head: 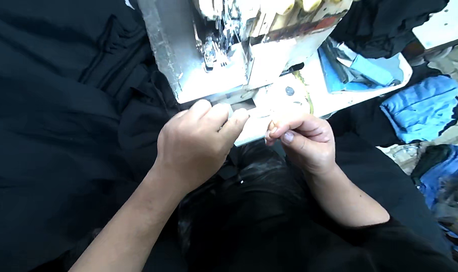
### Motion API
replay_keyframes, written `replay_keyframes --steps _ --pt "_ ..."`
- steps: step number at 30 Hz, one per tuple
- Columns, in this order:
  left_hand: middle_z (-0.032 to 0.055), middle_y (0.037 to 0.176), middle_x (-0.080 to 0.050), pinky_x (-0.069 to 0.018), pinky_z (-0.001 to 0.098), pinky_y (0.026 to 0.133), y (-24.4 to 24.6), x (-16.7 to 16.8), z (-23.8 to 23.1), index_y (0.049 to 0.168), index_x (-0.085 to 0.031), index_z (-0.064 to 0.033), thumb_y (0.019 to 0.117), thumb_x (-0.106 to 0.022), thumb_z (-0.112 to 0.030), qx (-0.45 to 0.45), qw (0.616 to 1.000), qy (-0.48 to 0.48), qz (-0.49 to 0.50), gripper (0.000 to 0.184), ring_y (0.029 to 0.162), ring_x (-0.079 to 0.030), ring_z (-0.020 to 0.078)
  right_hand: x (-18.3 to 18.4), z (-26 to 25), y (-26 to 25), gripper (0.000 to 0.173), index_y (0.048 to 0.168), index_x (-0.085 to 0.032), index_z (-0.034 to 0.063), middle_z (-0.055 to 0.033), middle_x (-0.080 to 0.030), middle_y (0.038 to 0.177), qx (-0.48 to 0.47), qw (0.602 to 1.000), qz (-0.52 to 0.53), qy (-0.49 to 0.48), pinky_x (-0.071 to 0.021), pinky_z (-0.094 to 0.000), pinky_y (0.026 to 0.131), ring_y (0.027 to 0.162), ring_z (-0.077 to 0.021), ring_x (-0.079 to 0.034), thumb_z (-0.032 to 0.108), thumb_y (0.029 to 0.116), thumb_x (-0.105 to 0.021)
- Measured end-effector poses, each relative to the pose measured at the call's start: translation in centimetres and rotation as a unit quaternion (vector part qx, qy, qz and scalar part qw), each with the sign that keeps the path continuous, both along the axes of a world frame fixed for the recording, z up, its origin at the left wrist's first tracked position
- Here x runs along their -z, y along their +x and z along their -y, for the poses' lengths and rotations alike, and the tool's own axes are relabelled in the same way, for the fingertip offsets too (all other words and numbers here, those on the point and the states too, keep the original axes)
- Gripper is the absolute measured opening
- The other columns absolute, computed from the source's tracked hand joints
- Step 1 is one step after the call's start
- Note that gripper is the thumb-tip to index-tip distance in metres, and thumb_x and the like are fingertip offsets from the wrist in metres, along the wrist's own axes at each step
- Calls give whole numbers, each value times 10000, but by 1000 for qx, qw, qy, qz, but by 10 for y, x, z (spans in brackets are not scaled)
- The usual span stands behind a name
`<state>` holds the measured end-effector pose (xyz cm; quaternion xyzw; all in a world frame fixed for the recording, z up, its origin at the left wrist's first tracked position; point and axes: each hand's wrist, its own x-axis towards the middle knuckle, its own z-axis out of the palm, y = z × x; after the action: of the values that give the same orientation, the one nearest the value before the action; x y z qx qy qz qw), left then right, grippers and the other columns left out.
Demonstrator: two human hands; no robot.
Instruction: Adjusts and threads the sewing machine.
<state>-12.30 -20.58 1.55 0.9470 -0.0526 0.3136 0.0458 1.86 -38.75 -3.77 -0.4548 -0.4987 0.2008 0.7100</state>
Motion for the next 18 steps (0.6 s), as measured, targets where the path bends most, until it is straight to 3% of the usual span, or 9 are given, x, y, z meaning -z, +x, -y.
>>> replay_keyframes --steps 2,3,5,7,9,10,11,15,18 --pt "111 717 -608 -395 365 530 3 1 -2 1015 -744 -36 1011 -534 -75 -3 1000 -6 -6 214 618 -548 268 -1 -5 11 183 1172 -644 108 49 -695 989 110 991 68 -27 -582 -206 778 860 -18 -667 88 1012 -558" --pt "112 708 -624 -412 363 534 4 3 -3 993 -745 -38 1013 -528 -81 -7 1000 -13 -8 222 615 -568 268 -4 -9 19 211 1182 -611 26 8 -676 991 204 968 139 -46 -567 -192 788 866 -13 -653 22 982 -541" --pt "115 695 -639 -457 365 546 7 7 -8 966 -755 -32 1008 -520 -90 -19 999 -30 -14 245 627 -614 272 -3 -19 46 173 1114 -670 -28 -67 -663 1054 387 879 273 -52 -523 -200 903 1001 -36 -621 35 963 -613" --pt "107 713 -639 -475 378 572 11 12 -19 961 -746 -33 1007 -510 -107 -25 999 -43 -7 252 658 -628 266 21 -31 94 238 1157 -735 102 -139 -598 1287 491 782 383 10 -402 -363 1091 1285 -213 -512 189 938 -706" --pt "109 953 -744 -566 395 775 11 18 -34 1100 -754 -56 1043 -499 -151 -19 998 -57 -7 278 867 -716 250 27 -48 129 343 1244 -716 213 -205 -510 1455 533 717 448 32 -321 -529 1186 1431 -383 -396 334 923 -735" --pt "120 1052 -757 -574 402 870 12 14 -36 1154 -745 -54 1053 -497 -148 -18 997 -78 -19 284 957 -732 253 17 -56 132 356 1262 -706 233 -221 -499 1480 537 704 464 30 -295 -572 1193 1450 -423 -370 350 927 -730" --pt "153 1055 -759 -566 420 878 16 4 -32 1148 -746 -19 1034 -512 -102 -21 993 -110 -29 273 957 -738 279 0 -61 125 321 1240 -710 214 -241 -519 1460 532 703 471 34 -275 -595 1184 1445 -447 -371 307 934 -724" --pt "97 871 -720 -541 365 701 27 -1 -32 1032 -768 -38 989 -532 -119 -56 985 -162 -34 254 788 -689 202 -37 -66 106 111 1050 -671 129 -221 -605 1320 514 711 476 63 -264 -582 1195 1420 -407 -421 166 955 -715" --pt "67 864 -716 -530 319 680 29 -1 -36 1032 -769 -49 987 -534 -128 -58 980 -188 -40 252 758 -668 145 -37 -68 109 217 923 -603 103 -215 -605 1295 517 714 466 72 -253 -563 1203 1414 -381 -430 259 935 -754"
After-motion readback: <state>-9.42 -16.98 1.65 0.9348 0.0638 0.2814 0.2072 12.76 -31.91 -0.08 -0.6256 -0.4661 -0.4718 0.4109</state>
